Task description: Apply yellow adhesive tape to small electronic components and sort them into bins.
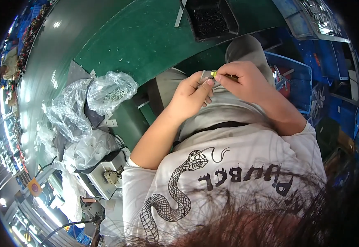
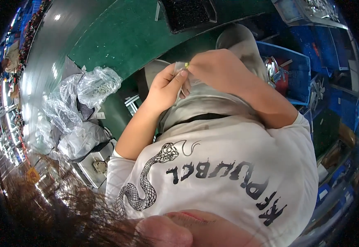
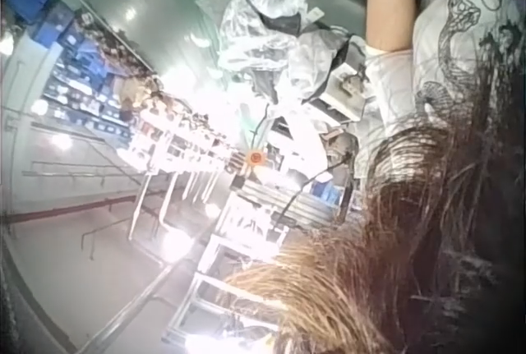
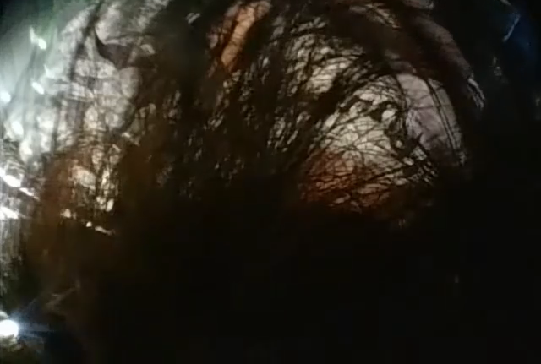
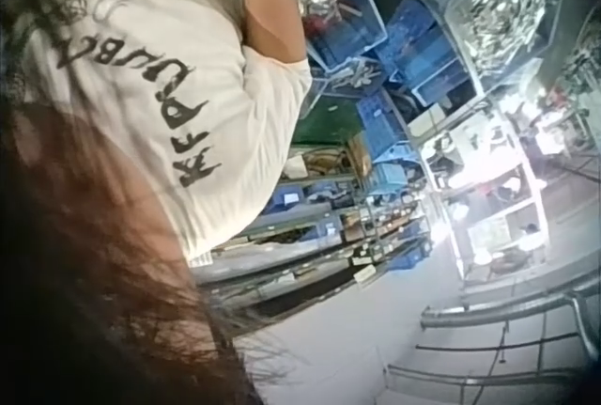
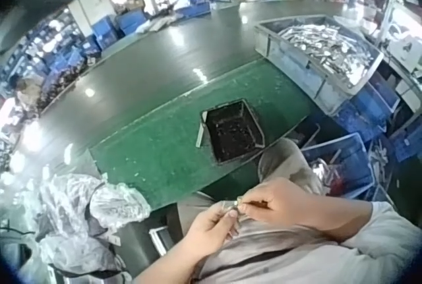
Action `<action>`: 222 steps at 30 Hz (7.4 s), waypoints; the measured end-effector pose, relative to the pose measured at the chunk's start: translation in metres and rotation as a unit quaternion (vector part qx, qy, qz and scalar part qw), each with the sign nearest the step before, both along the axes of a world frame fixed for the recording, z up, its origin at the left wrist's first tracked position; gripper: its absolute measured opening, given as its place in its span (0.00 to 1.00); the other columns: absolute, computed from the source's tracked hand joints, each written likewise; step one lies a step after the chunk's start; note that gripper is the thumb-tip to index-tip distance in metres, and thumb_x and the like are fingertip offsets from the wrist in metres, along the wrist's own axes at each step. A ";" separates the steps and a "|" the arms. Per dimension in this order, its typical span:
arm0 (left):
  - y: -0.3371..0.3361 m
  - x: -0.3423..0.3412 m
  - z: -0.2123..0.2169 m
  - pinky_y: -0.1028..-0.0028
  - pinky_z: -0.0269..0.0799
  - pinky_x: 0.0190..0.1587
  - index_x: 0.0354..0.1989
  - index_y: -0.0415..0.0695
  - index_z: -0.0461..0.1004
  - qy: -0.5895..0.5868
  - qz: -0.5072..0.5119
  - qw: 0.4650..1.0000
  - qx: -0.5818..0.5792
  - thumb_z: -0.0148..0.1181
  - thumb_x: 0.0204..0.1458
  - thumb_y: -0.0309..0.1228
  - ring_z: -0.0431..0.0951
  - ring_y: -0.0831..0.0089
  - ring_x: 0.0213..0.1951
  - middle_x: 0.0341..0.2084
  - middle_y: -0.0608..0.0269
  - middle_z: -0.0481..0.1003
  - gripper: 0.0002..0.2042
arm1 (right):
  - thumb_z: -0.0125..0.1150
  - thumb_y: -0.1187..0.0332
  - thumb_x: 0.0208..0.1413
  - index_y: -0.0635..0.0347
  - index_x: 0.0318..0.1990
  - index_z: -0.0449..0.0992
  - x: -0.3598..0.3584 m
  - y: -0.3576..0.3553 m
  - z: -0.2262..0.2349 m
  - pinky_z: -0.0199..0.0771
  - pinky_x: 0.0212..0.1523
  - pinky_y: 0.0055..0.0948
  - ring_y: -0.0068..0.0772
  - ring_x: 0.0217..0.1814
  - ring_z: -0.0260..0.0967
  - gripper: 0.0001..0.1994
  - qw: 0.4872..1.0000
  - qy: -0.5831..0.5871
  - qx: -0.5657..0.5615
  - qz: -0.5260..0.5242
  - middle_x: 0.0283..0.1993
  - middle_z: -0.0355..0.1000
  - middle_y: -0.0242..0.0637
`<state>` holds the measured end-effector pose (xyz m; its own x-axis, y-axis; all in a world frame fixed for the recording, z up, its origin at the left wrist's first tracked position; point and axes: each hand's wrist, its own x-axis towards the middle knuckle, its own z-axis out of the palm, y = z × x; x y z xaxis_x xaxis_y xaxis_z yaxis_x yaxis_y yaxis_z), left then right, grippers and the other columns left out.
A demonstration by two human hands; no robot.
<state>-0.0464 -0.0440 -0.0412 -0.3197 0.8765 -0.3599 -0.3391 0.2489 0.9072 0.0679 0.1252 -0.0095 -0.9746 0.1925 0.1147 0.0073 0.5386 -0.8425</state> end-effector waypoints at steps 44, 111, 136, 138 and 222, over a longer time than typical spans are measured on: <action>0.000 0.006 0.000 0.76 0.63 0.25 0.29 0.39 0.70 0.128 0.023 0.991 0.014 0.52 0.63 0.32 0.64 0.82 0.22 0.17 0.68 0.68 0.11 | 0.61 0.72 0.54 0.66 0.33 0.77 0.000 -0.002 0.002 0.62 0.24 0.29 0.32 0.22 0.65 0.06 0.995 0.022 0.100 0.021 0.23 0.71 0.40; 0.003 0.005 0.002 0.79 0.66 0.22 0.32 0.37 0.71 0.180 0.138 0.974 -0.024 0.58 0.60 0.26 0.70 0.82 0.20 0.20 0.65 0.73 0.07 | 0.66 0.73 0.44 0.52 0.52 0.76 0.019 0.012 0.012 0.64 0.32 0.29 0.30 0.25 0.64 0.23 0.934 0.172 0.303 0.081 0.30 0.70 0.27; -0.001 0.007 -0.002 0.80 0.69 0.22 0.37 0.38 0.68 0.006 0.117 0.992 0.053 0.52 0.64 0.33 0.72 0.81 0.21 0.24 0.62 0.75 0.10 | 0.69 0.70 0.41 0.51 0.49 0.79 0.026 0.019 0.022 0.56 0.26 0.27 0.25 0.20 0.59 0.22 0.917 0.176 0.354 0.058 0.20 0.63 0.22; 0.000 0.007 -0.002 0.80 0.69 0.22 0.37 0.38 0.68 0.004 0.118 0.991 0.057 0.51 0.64 0.33 0.72 0.81 0.20 0.24 0.62 0.75 0.10 | 0.68 0.70 0.41 0.51 0.49 0.80 0.027 0.019 0.022 0.56 0.26 0.27 0.24 0.20 0.59 0.22 0.915 0.178 0.357 0.056 0.21 0.62 0.22; -0.002 0.008 -0.010 0.82 0.64 0.29 0.55 0.38 0.63 0.009 0.096 0.986 0.132 0.53 0.62 0.25 0.67 0.84 0.28 0.34 0.66 0.72 0.15 | 0.65 0.68 0.42 0.46 0.48 0.80 0.024 0.008 0.012 0.58 0.27 0.26 0.21 0.24 0.65 0.20 0.907 0.140 0.396 0.029 0.23 0.64 0.20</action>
